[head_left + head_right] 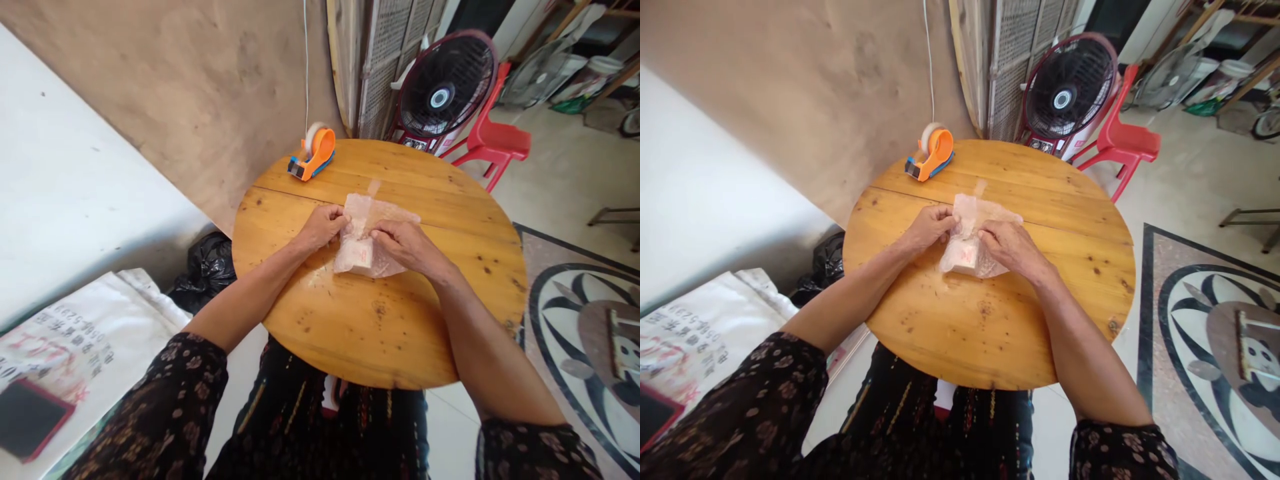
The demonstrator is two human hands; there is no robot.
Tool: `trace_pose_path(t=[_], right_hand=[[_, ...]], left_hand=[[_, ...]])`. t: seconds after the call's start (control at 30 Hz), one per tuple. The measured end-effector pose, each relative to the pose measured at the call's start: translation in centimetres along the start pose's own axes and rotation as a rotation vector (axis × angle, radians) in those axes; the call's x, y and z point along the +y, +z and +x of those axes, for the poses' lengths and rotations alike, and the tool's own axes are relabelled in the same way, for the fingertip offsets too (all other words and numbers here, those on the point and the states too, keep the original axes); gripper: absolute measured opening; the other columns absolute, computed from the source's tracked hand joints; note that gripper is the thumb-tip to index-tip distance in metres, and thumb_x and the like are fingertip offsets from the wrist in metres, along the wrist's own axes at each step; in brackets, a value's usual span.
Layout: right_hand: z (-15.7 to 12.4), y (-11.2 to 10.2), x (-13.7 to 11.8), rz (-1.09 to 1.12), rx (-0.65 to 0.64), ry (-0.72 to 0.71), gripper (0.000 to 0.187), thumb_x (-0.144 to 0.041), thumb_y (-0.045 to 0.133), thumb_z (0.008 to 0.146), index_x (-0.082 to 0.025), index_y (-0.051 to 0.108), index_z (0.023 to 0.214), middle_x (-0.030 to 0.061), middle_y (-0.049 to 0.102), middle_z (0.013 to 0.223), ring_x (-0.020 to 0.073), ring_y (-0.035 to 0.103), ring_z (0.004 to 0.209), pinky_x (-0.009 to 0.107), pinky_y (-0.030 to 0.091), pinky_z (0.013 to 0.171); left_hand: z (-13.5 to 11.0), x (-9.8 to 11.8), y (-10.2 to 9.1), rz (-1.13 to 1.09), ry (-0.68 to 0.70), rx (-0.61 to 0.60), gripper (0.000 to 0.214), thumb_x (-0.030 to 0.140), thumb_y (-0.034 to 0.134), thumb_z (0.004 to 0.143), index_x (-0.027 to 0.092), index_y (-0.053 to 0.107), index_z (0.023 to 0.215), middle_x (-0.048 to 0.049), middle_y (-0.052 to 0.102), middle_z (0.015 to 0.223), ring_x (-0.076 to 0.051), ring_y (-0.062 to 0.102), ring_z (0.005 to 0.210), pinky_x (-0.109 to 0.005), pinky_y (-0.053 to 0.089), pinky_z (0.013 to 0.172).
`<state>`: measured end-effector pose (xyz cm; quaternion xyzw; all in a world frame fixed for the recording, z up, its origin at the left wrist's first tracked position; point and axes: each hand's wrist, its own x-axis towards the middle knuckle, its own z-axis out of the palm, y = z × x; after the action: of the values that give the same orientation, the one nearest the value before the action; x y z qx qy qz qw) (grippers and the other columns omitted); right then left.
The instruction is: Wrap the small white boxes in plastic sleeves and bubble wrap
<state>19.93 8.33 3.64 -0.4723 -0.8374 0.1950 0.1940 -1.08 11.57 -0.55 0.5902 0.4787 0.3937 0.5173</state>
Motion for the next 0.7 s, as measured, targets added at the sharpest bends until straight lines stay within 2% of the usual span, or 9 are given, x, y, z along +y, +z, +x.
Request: trace_pose_path(t=[0.07, 0.13, 0.2, 0.23, 0.3, 0.43, 0.5, 0.6, 0.7], right_hand=[[0.1, -0.1, 0.0, 0.062, -0.024, -0.015, 0.028, -0.033, 0.048, 0.091, -0.021, 0.066, 0.075, 0.0021, 0.065, 0.071, 0.0176, 0.053, 0.063, 0.032, 0.034, 0.061], [0.2, -0.2, 0.1, 0.115, -0.032, -0.031, 0.030, -0.037, 0.048, 0.092, -0.020, 0.065, 0.074, 0.0013, 0.063, 0.070, 0.0166, 0.052, 0.062, 0.032, 0.034, 0.059], [0.2, -0.3, 0.1, 0.159, -0.024, -0.036, 0.034, -0.042, 0.048, 0.093, -0.021, 0.063, 0.072, 0.0002, 0.060, 0.067, 0.0155, 0.050, 0.060, 0.031, 0.033, 0.057], [0.2, -0.3, 0.2, 0.184, -0.017, -0.036, 0.036, -0.045, 0.049, 0.094, -0.021, 0.063, 0.070, -0.0004, 0.058, 0.066, 0.0148, 0.048, 0.058, 0.031, 0.033, 0.056], [0.3, -0.2, 0.2, 0.252, -0.008, -0.032, 0.042, -0.052, 0.051, 0.094, -0.021, 0.061, 0.068, -0.0015, 0.055, 0.062, 0.0136, 0.045, 0.056, 0.030, 0.032, 0.053], [0.3, -0.2, 0.2, 0.382, 0.006, -0.012, 0.051, -0.066, 0.055, 0.090, -0.022, 0.059, 0.064, -0.0016, 0.052, 0.059, 0.0134, 0.045, 0.055, 0.029, 0.033, 0.050], [0.2, -0.2, 0.1, 0.400, -0.008, 0.004, 0.053, -0.068, 0.053, 0.090, -0.021, 0.059, 0.065, -0.0007, 0.054, 0.061, 0.0134, 0.046, 0.056, 0.029, 0.034, 0.051], [0.2, -0.3, 0.0, 0.383, -0.051, 0.033, 0.053, -0.066, 0.050, 0.092, -0.019, 0.062, 0.069, 0.0005, 0.056, 0.066, 0.0132, 0.046, 0.057, 0.029, 0.034, 0.053], [0.3, -0.2, -0.1, 0.379, -0.072, 0.016, 0.048, -0.062, 0.053, 0.091, -0.018, 0.068, 0.079, 0.0017, 0.062, 0.072, 0.0151, 0.052, 0.064, 0.029, 0.038, 0.058]], left_hand=[[0.1, 0.0, 0.0, 0.055, 0.017, 0.086, 0.004, 0.016, 0.059, 0.083, 0.016, 0.056, 0.084, 0.0036, 0.059, 0.066, -0.007, 0.049, 0.050, -0.019, 0.036, 0.048], [0.1, 0.0, -0.2, 0.152, 0.072, 0.223, 0.017, 0.013, 0.065, 0.076, 0.017, 0.054, 0.089, 0.0042, 0.058, 0.071, -0.008, 0.052, 0.059, -0.020, 0.039, 0.056], [0.1, -0.1, -0.3, 0.270, 0.131, 0.330, 0.022, 0.014, 0.069, 0.072, 0.018, 0.054, 0.086, 0.0049, 0.056, 0.071, -0.009, 0.051, 0.065, -0.021, 0.039, 0.061], [0.0, -0.1, -0.4, 0.313, 0.147, 0.340, 0.020, 0.016, 0.070, 0.072, 0.018, 0.053, 0.082, 0.0048, 0.054, 0.070, -0.009, 0.049, 0.065, -0.022, 0.038, 0.062], [-0.1, -0.1, -0.4, 0.339, 0.156, 0.294, 0.019, 0.025, 0.069, 0.075, 0.018, 0.051, 0.072, 0.0044, 0.052, 0.064, -0.010, 0.046, 0.061, -0.023, 0.035, 0.059], [-0.7, 0.4, -0.3, 0.229, 0.190, 0.143, 0.034, 0.039, 0.062, 0.081, 0.019, 0.045, 0.060, 0.0038, 0.046, 0.057, -0.009, 0.041, 0.055, -0.024, 0.029, 0.053], [-1.1, 1.0, -0.5, 0.198, 0.190, 0.053, 0.041, 0.049, 0.058, 0.084, 0.019, 0.043, 0.059, 0.0035, 0.044, 0.056, -0.009, 0.040, 0.054, -0.025, 0.028, 0.052], [-1.6, 2.0, -1.1, 0.277, 0.135, -0.057, 0.051, 0.063, 0.061, 0.081, 0.019, 0.044, 0.061, 0.0029, 0.045, 0.058, -0.010, 0.041, 0.055, -0.025, 0.027, 0.051], [-1.8, 2.5, -1.8, 0.358, 0.123, -0.147, 0.048, 0.063, 0.068, 0.076, 0.018, 0.051, 0.072, 0.0015, 0.053, 0.068, -0.011, 0.047, 0.061, -0.024, 0.031, 0.054]])
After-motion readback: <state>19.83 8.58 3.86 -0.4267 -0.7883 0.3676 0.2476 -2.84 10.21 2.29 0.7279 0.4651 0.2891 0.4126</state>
